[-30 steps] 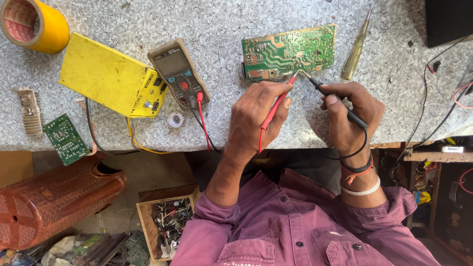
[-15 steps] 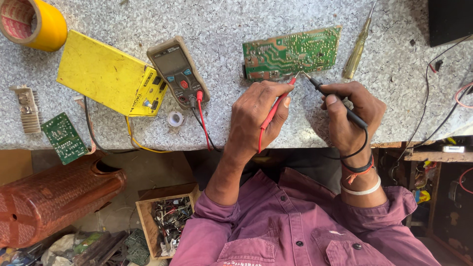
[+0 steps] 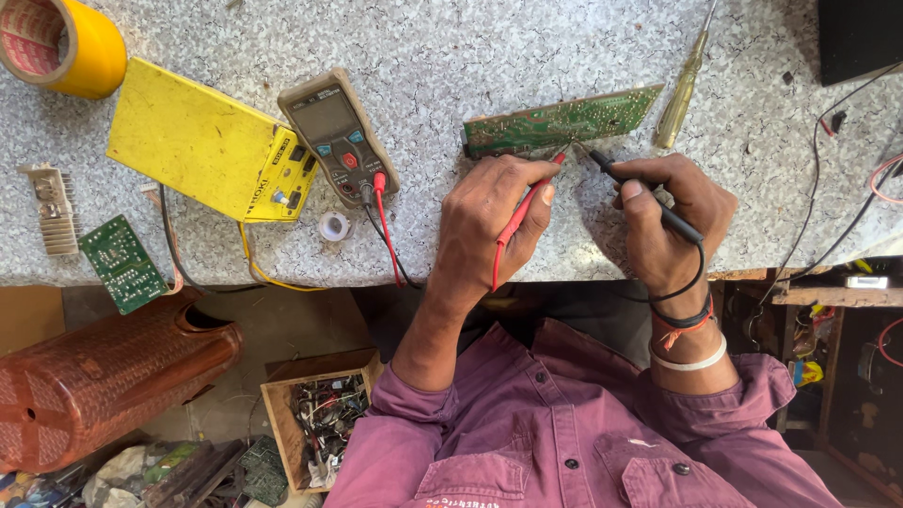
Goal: The person uses a multimeter to test points on a green circuit board. They hold the probes with both hands and move them across different pads and traces on the board while the multimeter display is visible on the table.
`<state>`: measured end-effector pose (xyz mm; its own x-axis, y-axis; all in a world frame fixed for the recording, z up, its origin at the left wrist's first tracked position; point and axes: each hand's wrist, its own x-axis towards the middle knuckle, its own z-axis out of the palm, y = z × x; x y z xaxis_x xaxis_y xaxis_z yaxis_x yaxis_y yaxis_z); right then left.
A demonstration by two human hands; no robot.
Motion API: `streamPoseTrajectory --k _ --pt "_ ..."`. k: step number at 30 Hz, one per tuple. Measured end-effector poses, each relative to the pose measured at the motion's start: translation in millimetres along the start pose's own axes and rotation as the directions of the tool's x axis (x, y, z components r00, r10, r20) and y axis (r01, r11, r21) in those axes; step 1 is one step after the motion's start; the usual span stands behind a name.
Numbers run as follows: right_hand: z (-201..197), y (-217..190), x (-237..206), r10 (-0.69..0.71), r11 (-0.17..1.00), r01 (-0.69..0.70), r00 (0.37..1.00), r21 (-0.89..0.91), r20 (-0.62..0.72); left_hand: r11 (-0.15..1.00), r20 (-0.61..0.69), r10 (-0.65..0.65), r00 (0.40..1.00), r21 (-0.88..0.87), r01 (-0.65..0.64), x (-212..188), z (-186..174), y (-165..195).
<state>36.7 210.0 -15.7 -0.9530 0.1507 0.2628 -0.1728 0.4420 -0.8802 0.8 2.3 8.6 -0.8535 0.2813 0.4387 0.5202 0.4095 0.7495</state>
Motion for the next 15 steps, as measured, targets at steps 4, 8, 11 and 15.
streamPoseTrajectory --k 4,8,11,15 --pt "-0.7 -0.4 -0.2 -0.01 1.0 0.01 1.0 0.007 -0.002 1.0 0.0 0.009 1.0 0.001 -0.009 -0.1 0.2 -0.5" --pt "0.3 -1.5 0.1 -0.01 1.0 0.01 1.0 0.027 -0.011 1.0 -0.004 0.015 1.0 0.008 -0.015 -0.1 0.2 0.2" --pt "1.0 -2.8 0.3 -0.006 1.0 0.006 1.0 0.029 -0.003 1.0 0.003 0.018 1.0 0.015 -0.018 0.4 -0.9 0.4" --pt "1.1 -3.8 1.1 -0.008 0.999 0.008 1.0 0.033 0.0 1.0 -0.007 -0.005 1.0 0.011 0.005 0.4 -1.0 1.7"
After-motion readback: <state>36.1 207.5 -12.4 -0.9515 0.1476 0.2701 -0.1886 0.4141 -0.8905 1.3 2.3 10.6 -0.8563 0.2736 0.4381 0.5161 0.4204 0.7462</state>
